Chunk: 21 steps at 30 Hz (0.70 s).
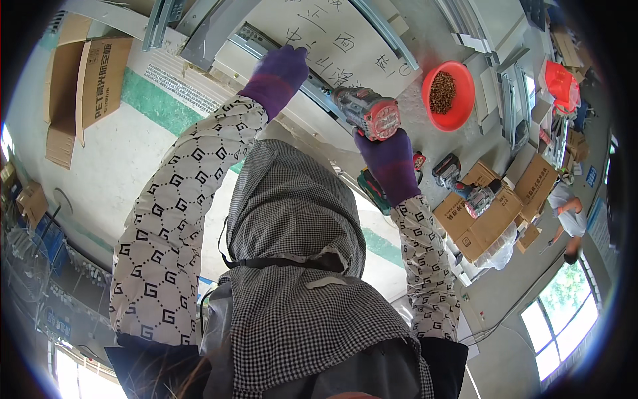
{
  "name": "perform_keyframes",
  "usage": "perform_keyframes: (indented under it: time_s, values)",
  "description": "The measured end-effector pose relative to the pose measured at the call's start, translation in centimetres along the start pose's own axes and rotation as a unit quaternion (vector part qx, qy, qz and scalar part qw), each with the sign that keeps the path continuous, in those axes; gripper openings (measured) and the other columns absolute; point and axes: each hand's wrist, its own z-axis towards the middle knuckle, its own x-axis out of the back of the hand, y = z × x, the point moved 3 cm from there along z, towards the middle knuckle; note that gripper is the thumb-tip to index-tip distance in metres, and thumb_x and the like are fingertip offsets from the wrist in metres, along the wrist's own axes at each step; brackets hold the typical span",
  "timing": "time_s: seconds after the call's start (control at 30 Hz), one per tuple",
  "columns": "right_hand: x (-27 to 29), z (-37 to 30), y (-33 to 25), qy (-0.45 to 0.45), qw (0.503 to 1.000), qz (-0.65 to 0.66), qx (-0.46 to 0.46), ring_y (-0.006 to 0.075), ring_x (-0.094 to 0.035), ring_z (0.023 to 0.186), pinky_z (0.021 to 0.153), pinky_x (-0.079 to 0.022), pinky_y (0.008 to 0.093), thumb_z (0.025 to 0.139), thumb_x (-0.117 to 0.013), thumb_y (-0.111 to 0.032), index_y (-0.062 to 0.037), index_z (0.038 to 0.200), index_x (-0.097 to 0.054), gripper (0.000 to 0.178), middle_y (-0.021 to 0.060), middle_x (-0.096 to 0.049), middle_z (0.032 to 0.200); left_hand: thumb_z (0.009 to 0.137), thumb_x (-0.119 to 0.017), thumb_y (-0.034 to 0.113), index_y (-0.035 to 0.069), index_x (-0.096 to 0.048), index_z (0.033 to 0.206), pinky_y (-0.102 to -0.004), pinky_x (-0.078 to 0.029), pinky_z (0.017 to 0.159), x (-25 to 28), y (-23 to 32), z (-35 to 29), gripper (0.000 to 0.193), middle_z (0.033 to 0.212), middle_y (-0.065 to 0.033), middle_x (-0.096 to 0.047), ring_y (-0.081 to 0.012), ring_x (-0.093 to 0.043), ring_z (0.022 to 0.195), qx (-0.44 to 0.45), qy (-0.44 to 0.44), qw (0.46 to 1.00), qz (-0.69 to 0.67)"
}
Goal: Install metal drawer slides onto wooden furniture panels using an electric screwdriver.
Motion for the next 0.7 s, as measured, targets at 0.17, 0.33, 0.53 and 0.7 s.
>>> perform_keyframes:
  time_s: [0.17,0.33,0.53,0.7]
  values:
    - [0.9,0.3,-1.9,-0.043,0.997,-0.05,-0.04,0.0361,-0.07,0.077,0.067,-0.055,0.0408,0.079,-0.076,-0.029,0.0005,0.09,-0.07,0.032,0.0197,-0.07,0.074,0.089,-0.054,0.025,0.008,-0.06,0.104,-0.0489,-0.05,0.087,-0.7,-0.7,0.3,0.024,0.1,-0.0186,-0.065,-0.0383,-0.063,0.097,-0.01,0.025,1.0,-0.004]
    - [1.3,0.7,-2.0,-0.045,0.996,-0.065,-0.036,0.0414,-0.068,0.08,0.069,-0.055,0.0465,0.077,-0.074,-0.035,-0.001,0.082,-0.071,0.035,0.0237,-0.068,0.077,0.087,-0.051,0.022,0.008,-0.062,0.103,-0.0493,-0.051,0.085,-1.4,-0.7,0.6,0.023,0.096,-0.0185,-0.066,-0.0391,-0.064,0.094,-0.012,0.052,0.998,-0.014]
    - [1.1,1.2,-1.8,-0.065,0.994,-0.084,-0.035,0.0415,-0.068,0.08,0.071,-0.056,0.0471,0.076,-0.074,-0.035,-0.0012,0.083,-0.071,0.035,0.0235,-0.069,0.078,0.087,-0.052,0.023,0.008,-0.061,0.102,-0.0482,-0.051,0.084,-1.3,-0.8,0.6,0.023,0.094,-0.018,-0.066,-0.0386,-0.064,0.093,-0.015,0.047,0.999,-0.017]
    - [1.0,1.3,-1.6,-0.056,0.99,-0.127,-0.024,0.0422,-0.068,0.082,0.072,-0.055,0.0479,0.076,-0.074,-0.037,-0.0011,0.082,-0.07,0.037,0.0234,-0.069,0.081,0.088,-0.052,0.025,0.008,-0.06,0.101,-0.0469,-0.05,0.084,-1.0,-1.1,-0.5,0.023,0.093,-0.0165,-0.064,-0.0374,-0.062,0.093,-0.072,0.089,0.992,-0.058]
